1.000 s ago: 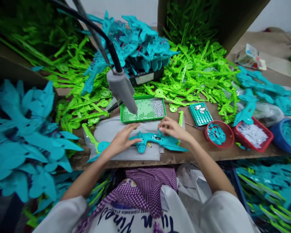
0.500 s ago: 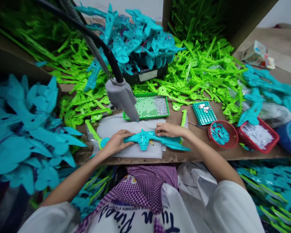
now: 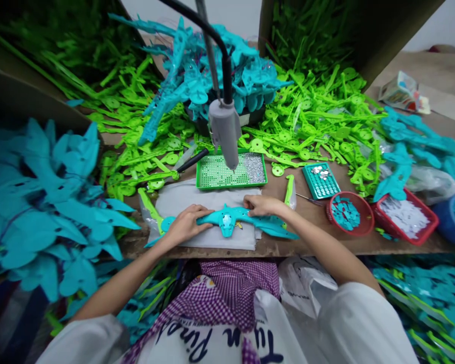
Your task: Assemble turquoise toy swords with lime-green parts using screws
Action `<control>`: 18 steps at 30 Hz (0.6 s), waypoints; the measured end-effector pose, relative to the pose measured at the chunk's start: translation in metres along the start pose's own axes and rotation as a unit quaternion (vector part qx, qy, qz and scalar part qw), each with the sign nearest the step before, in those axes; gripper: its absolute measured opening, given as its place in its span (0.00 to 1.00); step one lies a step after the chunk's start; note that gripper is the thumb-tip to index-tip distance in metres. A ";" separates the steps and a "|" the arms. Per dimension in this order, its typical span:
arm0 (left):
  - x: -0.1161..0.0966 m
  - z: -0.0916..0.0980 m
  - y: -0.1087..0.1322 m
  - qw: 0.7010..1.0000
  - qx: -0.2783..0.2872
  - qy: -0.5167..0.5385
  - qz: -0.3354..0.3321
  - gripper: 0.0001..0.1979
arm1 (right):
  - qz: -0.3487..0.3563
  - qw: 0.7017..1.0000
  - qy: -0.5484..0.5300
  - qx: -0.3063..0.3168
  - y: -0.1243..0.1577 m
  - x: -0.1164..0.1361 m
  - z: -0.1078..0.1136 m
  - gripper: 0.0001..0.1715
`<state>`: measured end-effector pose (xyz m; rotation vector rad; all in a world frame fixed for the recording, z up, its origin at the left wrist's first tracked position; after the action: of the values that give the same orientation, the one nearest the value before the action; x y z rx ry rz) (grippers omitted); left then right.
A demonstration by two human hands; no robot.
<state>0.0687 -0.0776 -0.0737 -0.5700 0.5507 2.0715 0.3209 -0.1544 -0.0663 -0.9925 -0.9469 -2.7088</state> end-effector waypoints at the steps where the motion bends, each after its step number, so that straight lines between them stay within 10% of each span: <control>1: 0.000 0.000 0.000 1.000 -0.001 0.000 0.000 0.22 | 0.001 1.000 0.011 -0.015 0.004 0.004 0.000 0.12; 6: -0.001 0.001 0.001 1.000 -0.009 0.014 -0.010 0.22 | -0.009 0.973 -0.011 -0.232 0.038 0.029 0.016 0.10; 11: -0.004 0.003 0.000 1.000 -0.007 0.024 -0.014 0.21 | 0.065 0.792 -0.169 -0.583 0.025 0.060 0.084 0.21; 18: -0.002 0.003 0.002 0.999 -0.009 0.021 -0.023 0.22 | 0.173 0.792 -0.232 -0.538 -0.036 0.090 0.107 0.21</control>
<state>0.0674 -0.0784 -0.0701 -0.6327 0.5393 2.0273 0.2988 -0.0527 0.0343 -1.7798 0.8993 -2.5622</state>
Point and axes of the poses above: each hand's wrist, its own y-axis away from the middle knuckle, its own z-axis out of the back of the hand, x = y × z, the point moved 3 cm from there along -y, towards the middle knuckle, and after that the axes turned 3 degrees about y, right-handed, at the moved point
